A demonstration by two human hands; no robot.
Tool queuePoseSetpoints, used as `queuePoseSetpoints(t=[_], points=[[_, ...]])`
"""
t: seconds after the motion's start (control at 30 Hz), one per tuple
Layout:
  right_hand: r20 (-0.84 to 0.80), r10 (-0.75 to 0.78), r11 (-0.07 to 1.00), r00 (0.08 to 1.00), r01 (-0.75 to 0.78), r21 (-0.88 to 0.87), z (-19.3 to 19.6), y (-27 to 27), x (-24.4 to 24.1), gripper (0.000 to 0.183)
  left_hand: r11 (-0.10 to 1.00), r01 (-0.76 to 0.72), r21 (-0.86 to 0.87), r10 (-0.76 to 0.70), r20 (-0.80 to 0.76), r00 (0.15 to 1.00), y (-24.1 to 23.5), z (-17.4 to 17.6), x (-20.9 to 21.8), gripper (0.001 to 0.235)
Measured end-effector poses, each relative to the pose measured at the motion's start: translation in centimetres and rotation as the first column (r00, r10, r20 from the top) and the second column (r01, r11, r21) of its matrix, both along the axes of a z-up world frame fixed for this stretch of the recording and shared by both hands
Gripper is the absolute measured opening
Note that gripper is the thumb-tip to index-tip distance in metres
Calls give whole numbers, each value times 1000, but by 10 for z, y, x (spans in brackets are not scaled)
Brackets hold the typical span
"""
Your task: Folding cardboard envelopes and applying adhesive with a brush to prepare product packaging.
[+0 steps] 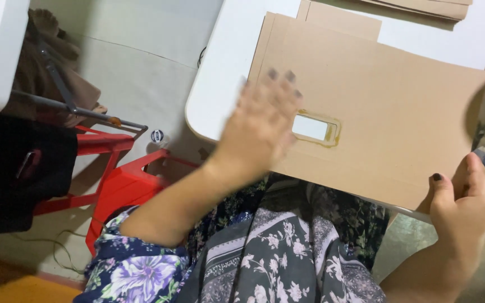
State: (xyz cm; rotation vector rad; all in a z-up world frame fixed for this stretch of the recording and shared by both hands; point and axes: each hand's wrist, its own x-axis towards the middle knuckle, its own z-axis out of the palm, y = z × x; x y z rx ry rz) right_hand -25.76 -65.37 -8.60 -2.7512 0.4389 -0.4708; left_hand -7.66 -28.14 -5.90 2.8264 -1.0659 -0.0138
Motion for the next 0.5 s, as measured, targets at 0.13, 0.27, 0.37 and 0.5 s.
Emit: queuePoseSetpoints(t=[0.13,0.27,0.37,0.5], points=[[9,16,1000,1000,-16,-19,2,2,1,60,994,89,-68,-91,-26,996,-24,-29,-36,93],[-7,10,1000,1000,-10,-21,1,-1,1,59,991,65,-119,-62,24,998,-27,-42,-41,88],[-42,22,966,999,-32,-257,-12,-14,-4,63,989,60,-132,-52,63,997,-25,-39,-42,88],[-36,58,930,998,-67,-362,27,3,4,25,992,121,-46,-120,23,992,-25,-35,-41,139]])
